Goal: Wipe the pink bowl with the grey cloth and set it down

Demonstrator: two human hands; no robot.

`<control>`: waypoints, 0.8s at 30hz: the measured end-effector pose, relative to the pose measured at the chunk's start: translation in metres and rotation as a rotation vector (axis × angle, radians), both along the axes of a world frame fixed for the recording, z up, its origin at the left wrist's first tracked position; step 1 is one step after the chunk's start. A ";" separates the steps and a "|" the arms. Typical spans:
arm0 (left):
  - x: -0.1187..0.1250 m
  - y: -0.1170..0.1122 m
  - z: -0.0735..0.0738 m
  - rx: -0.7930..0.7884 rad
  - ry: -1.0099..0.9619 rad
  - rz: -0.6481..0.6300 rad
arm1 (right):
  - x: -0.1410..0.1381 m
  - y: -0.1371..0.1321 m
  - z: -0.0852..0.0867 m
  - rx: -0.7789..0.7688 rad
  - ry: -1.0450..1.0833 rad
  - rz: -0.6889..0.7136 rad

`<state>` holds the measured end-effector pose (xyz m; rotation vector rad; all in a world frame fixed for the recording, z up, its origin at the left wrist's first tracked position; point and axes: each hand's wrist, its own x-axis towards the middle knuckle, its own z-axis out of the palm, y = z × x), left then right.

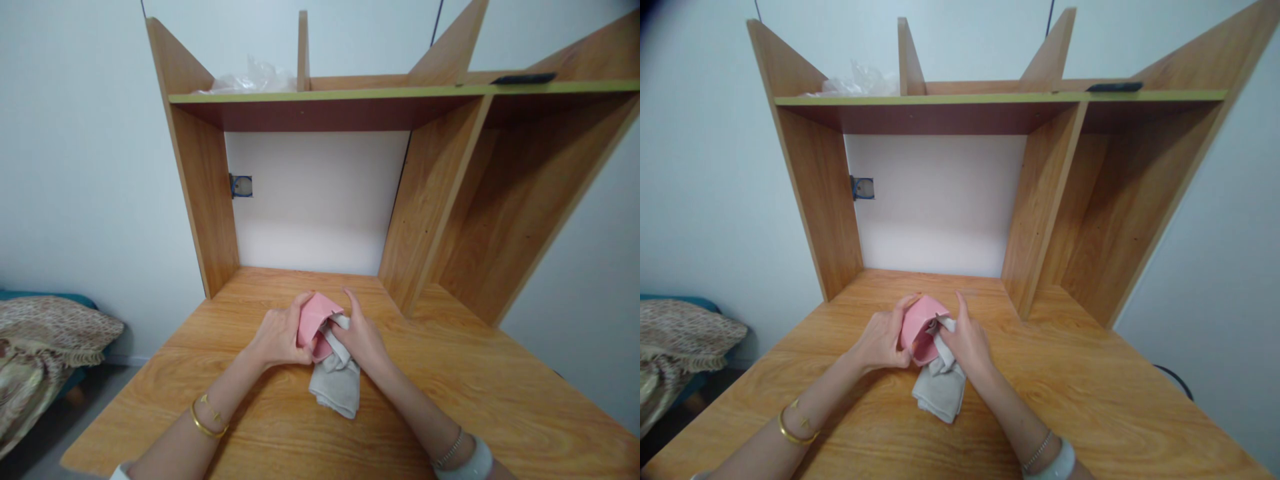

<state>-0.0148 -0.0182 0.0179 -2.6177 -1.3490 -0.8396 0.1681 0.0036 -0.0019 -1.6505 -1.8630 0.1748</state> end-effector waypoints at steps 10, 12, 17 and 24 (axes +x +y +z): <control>0.001 -0.004 0.005 0.014 0.073 0.016 | 0.000 -0.004 0.002 0.003 -0.069 -0.003; 0.002 -0.005 0.006 0.012 0.070 0.015 | 0.000 -0.004 0.003 0.009 -0.068 -0.003; 0.003 -0.009 0.012 -0.009 0.082 0.027 | -0.001 -0.004 0.004 0.033 -0.093 -0.009; 0.004 -0.009 0.010 -0.013 0.083 0.011 | 0.003 -0.003 0.001 0.021 -0.057 0.083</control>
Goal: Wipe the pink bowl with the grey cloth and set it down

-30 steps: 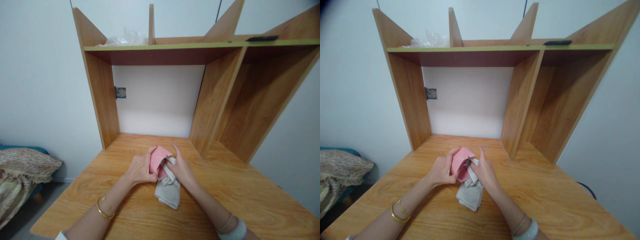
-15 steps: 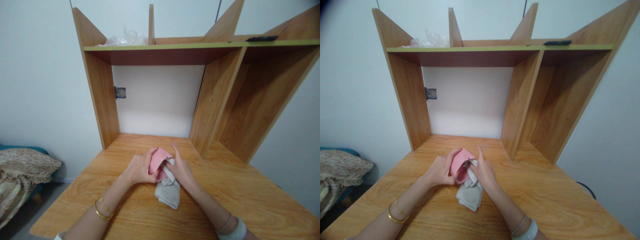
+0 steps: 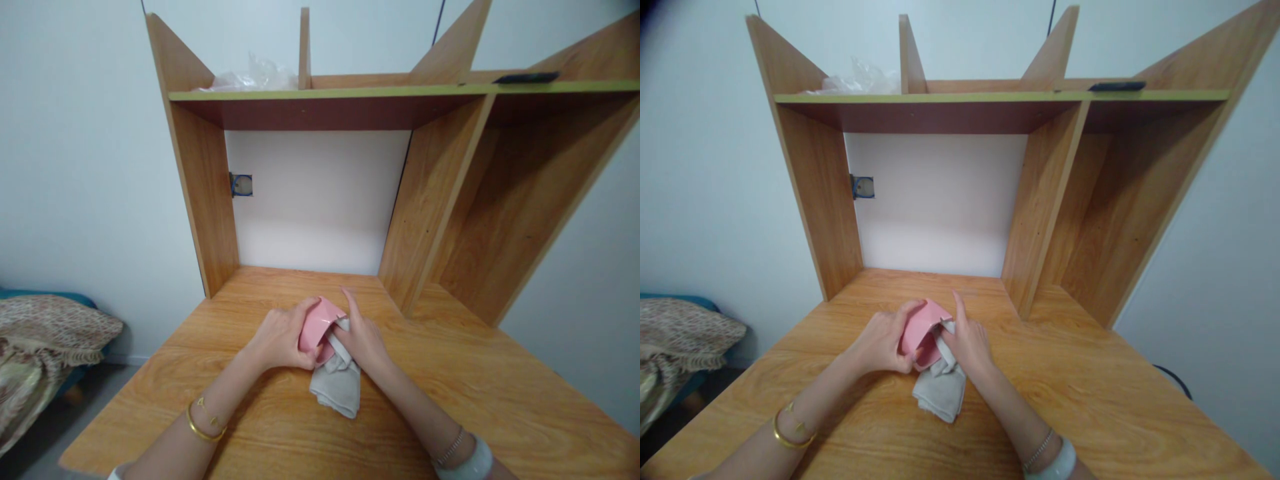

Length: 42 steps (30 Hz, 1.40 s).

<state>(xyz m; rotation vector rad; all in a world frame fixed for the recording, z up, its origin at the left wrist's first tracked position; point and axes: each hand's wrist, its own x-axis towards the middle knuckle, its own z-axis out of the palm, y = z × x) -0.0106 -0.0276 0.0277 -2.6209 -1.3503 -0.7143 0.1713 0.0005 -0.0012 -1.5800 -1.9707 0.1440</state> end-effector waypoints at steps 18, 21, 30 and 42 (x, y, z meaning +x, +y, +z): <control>0.004 0.013 -0.018 -0.225 -0.380 -0.011 | 0.001 0.028 -0.021 0.089 0.762 0.203; 0.010 0.012 -0.024 -0.253 -0.468 -0.046 | -0.003 0.025 -0.020 0.057 0.793 0.231; 0.010 0.010 -0.020 -0.173 -0.571 -0.074 | -0.005 0.025 -0.020 0.008 0.674 0.086; 0.003 0.009 -0.016 -0.019 -0.284 0.082 | -0.003 0.011 -0.005 -0.031 0.249 -0.042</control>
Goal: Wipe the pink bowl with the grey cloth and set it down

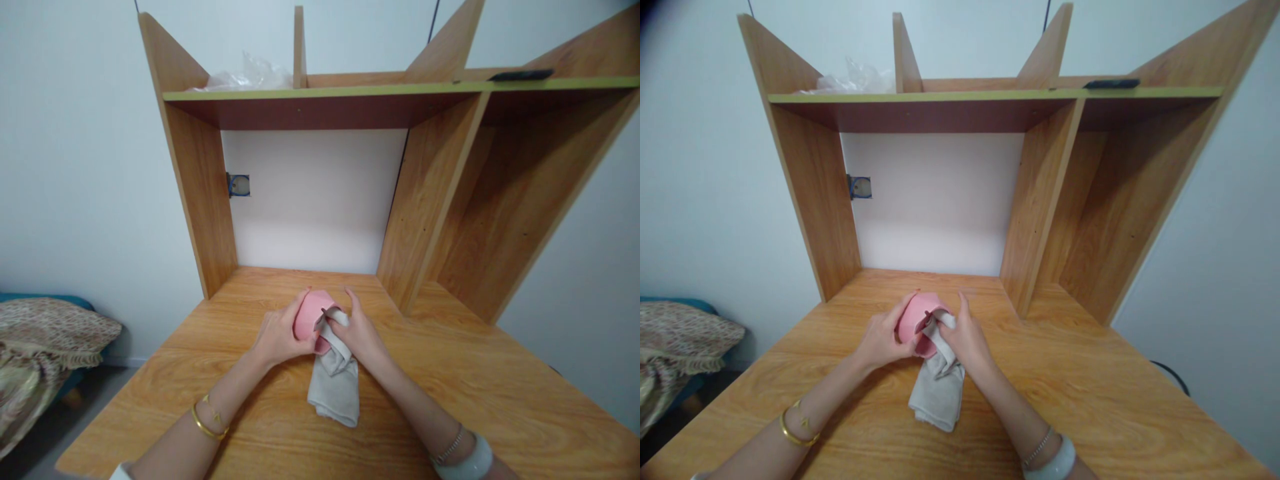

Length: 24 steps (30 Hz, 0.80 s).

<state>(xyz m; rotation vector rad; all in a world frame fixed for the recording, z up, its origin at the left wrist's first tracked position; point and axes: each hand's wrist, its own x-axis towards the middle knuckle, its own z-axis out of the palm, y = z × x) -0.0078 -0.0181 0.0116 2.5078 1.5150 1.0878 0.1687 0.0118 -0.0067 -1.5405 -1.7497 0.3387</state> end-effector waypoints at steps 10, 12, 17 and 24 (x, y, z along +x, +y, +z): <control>-0.002 -0.003 0.005 0.051 0.100 -0.045 | -0.002 -0.014 0.008 0.037 -0.249 -0.010; -0.002 -0.003 0.006 0.032 0.095 -0.049 | -0.001 -0.013 0.007 0.043 -0.201 0.033; -0.004 0.002 0.005 -0.064 0.018 -0.033 | 0.004 -0.003 -0.003 0.093 0.101 0.122; 0.005 0.005 -0.006 -0.187 -0.257 -0.120 | 0.004 0.011 -0.014 0.180 0.509 0.139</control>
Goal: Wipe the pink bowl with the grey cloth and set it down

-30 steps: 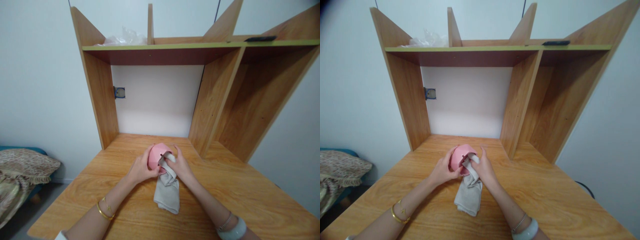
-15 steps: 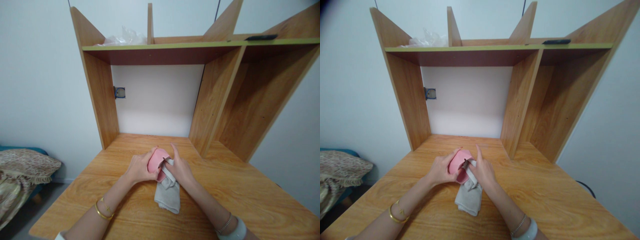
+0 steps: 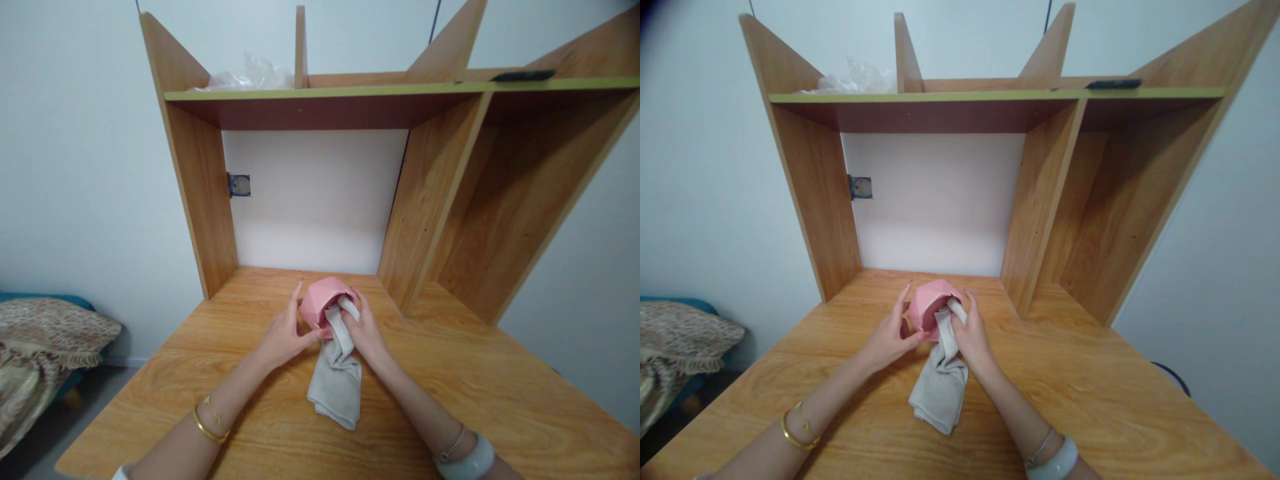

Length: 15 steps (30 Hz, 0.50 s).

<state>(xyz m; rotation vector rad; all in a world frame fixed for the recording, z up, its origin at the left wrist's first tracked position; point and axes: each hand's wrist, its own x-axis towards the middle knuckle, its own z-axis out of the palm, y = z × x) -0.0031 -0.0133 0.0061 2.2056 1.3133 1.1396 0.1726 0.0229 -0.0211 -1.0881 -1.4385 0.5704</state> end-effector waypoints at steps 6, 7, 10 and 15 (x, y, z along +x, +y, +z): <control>0.012 -0.006 -0.004 0.045 -0.159 -0.103 | -0.006 0.003 0.001 0.004 0.101 0.077; 0.012 -0.007 -0.003 0.046 -0.158 -0.085 | -0.007 0.003 0.001 -0.004 0.093 0.084; 0.012 -0.008 0.001 0.049 -0.112 -0.029 | -0.009 0.002 0.000 -0.030 0.048 0.090; 0.008 -0.009 0.003 0.125 0.012 -0.011 | -0.005 -0.001 0.006 -0.105 -0.101 0.008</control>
